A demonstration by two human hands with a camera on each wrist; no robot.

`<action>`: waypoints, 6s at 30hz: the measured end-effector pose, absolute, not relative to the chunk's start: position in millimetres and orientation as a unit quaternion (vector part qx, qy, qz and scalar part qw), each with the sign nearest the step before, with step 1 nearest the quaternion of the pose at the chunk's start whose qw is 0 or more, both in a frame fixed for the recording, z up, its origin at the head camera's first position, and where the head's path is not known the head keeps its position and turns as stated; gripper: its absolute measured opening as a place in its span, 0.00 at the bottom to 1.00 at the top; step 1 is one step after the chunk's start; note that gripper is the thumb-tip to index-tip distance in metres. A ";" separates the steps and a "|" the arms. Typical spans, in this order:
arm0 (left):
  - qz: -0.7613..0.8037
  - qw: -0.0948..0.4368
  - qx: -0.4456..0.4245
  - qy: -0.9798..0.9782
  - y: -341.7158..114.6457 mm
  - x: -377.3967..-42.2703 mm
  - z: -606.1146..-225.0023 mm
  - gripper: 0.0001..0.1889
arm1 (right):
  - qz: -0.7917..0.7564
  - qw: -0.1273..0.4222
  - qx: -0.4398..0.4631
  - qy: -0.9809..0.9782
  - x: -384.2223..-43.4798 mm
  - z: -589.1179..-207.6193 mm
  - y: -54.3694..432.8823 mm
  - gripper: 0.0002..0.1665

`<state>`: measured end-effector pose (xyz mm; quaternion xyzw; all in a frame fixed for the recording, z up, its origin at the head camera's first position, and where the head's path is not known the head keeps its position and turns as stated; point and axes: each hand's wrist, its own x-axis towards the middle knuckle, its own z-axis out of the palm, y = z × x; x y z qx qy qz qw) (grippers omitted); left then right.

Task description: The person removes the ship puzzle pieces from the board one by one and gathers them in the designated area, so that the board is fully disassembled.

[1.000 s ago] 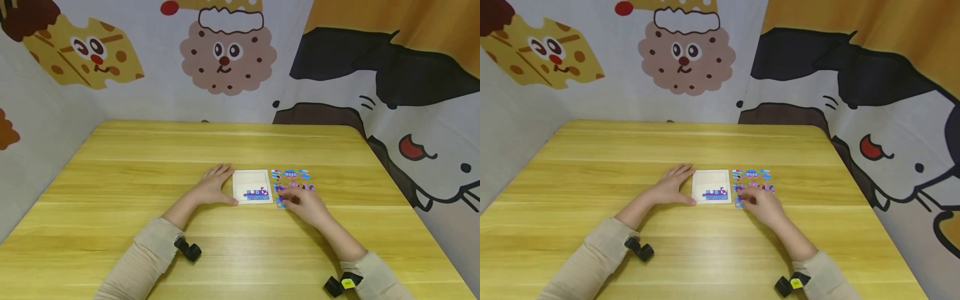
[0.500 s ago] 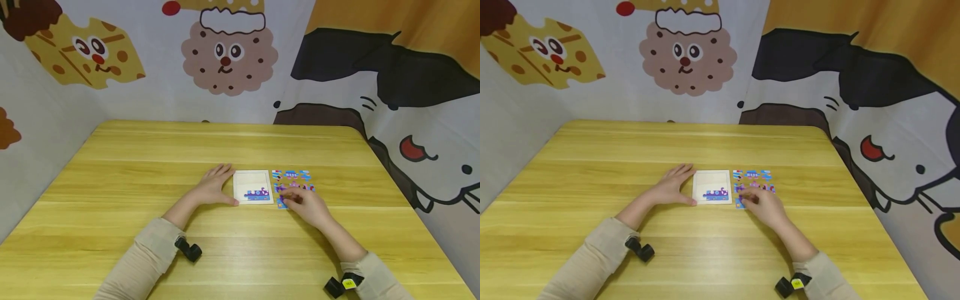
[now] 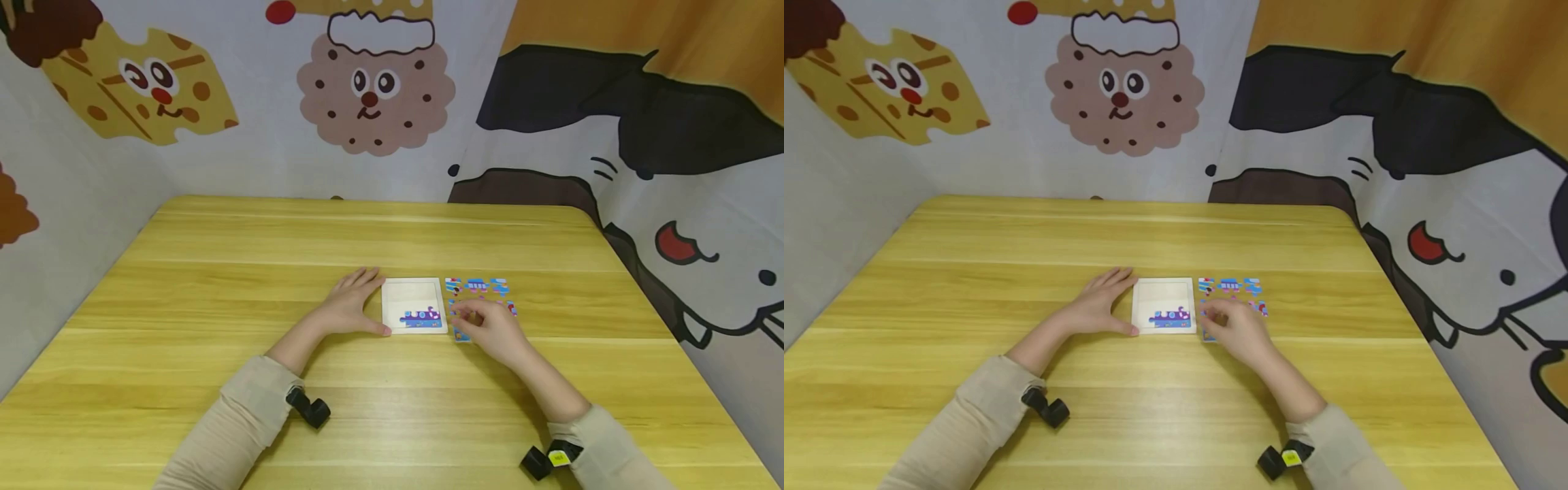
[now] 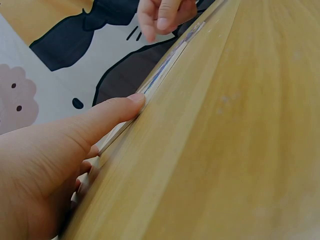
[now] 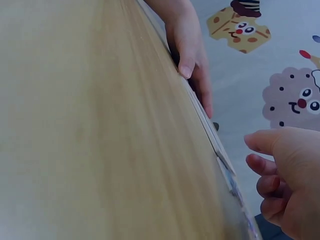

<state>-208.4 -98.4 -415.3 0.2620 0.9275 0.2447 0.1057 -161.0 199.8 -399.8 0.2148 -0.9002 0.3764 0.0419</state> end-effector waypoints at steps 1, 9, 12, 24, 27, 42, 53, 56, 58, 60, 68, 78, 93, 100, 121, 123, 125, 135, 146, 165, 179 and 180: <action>0.245 0.105 0.262 0.927 -98.3 -208.4 -415.2 0.58 | 0.375 0.043 0.216 -0.901 -161.8 -399.0 197.6 0.12; 0.243 0.100 0.263 0.928 -97.7 -208.5 -415.6 0.58 | 0.367 0.006 0.225 -0.903 -172.0 -394.2 180.5 0.13; 0.244 0.100 0.264 0.928 -97.5 -209.1 -416.4 0.58 | 0.367 -0.020 0.227 -0.902 -175.4 -393.9 174.9 0.14; 0.238 0.103 0.256 0.931 -97.6 -208.5 -415.4 0.59 | 0.349 -0.051 0.266 -0.897 -186.3 -395.1 158.2 0.14; 0.241 0.105 0.255 0.931 -97.7 -208.4 -414.9 0.59 | 0.347 -0.060 0.265 -0.898 -187.7 -396.1 156.3 0.14; 0.245 0.105 0.254 0.930 -99.0 -208.8 -416.5 0.59 | 0.287 -0.051 0.256 -0.922 -187.3 -397.8 150.9 0.14; 0.245 0.096 0.257 0.930 -99.2 -209.7 -417.0 0.59 | 0.280 -0.041 0.246 -0.927 -184.6 -394.6 148.6 0.11; 0.244 0.097 0.257 0.930 -99.0 -209.7 -417.4 0.59 | 0.278 -0.034 0.248 -0.927 -183.7 -394.8 148.0 0.11; 0.245 0.097 0.257 0.930 -98.9 -209.5 -417.5 0.59 | 0.275 -0.032 0.249 -0.928 -183.3 -394.9 147.6 0.11; 0.247 0.099 0.257 0.929 -98.9 -209.2 -417.2 0.59 | 0.271 -0.029 0.251 -0.929 -183.1 -395.2 147.5 0.11; 0.247 0.101 0.256 0.929 -98.5 -209.0 -416.2 0.59 | 0.269 -0.030 0.249 -0.930 -182.7 -395.8 146.8 0.10; 0.242 0.100 0.257 0.930 -97.2 -208.5 -415.7 0.58 | 0.267 -0.030 0.239 -0.933 -181.9 -396.9 147.9 0.09; 0.245 0.100 0.259 0.929 -98.1 -208.8 -416.8 0.59 | 0.244 -0.039 0.241 -0.939 -180.7 -395.5 145.3 0.10; 0.246 0.106 0.257 0.928 -98.6 -208.2 -413.9 0.59 | 0.243 -0.054 0.228 -0.941 -178.8 -392.0 142.9 0.11; 0.245 0.100 0.261 0.928 -98.7 -208.4 -414.7 0.60 | 0.234 -0.035 0.232 -0.944 -175.0 -389.7 143.6 0.14; 0.244 0.099 0.261 0.929 -99.0 -208.5 -414.8 0.60 | 0.235 -0.029 0.233 -0.943 -174.6 -389.4 143.4 0.14; 0.244 0.098 0.261 0.929 -99.1 -208.6 -414.9 0.60 | 0.235 -0.022 0.236 -0.943 -174.4 -389.5 143.0 0.14; 0.244 0.098 0.261 0.929 -99.8 -208.8 -415.5 0.59 | 0.246 -0.009 0.245 -0.938 -173.2 -391.8 143.1 0.14; 0.240 0.102 0.256 0.931 -98.4 -209.9 -417.2 0.60 | 0.351 -0.037 0.243 -0.904 -176.2 -393.6 150.3 0.08; 0.235 0.112 0.257 0.931 -97.7 -209.4 -416.5 0.59 | 0.433 -0.028 0.187 -0.882 -176.3 -379.0 180.9 0.08; 0.237 0.110 0.257 0.931 -97.4 -208.2 -415.4 0.59 | 0.461 -0.029 0.201 -0.864 -168.0 -386.1 217.6 0.09; 0.235 0.112 0.256 0.931 -97.4 -208.5 -415.5 0.59 | 0.461 -0.028 0.201 -0.864 -167.9 -386.7 220.5 0.09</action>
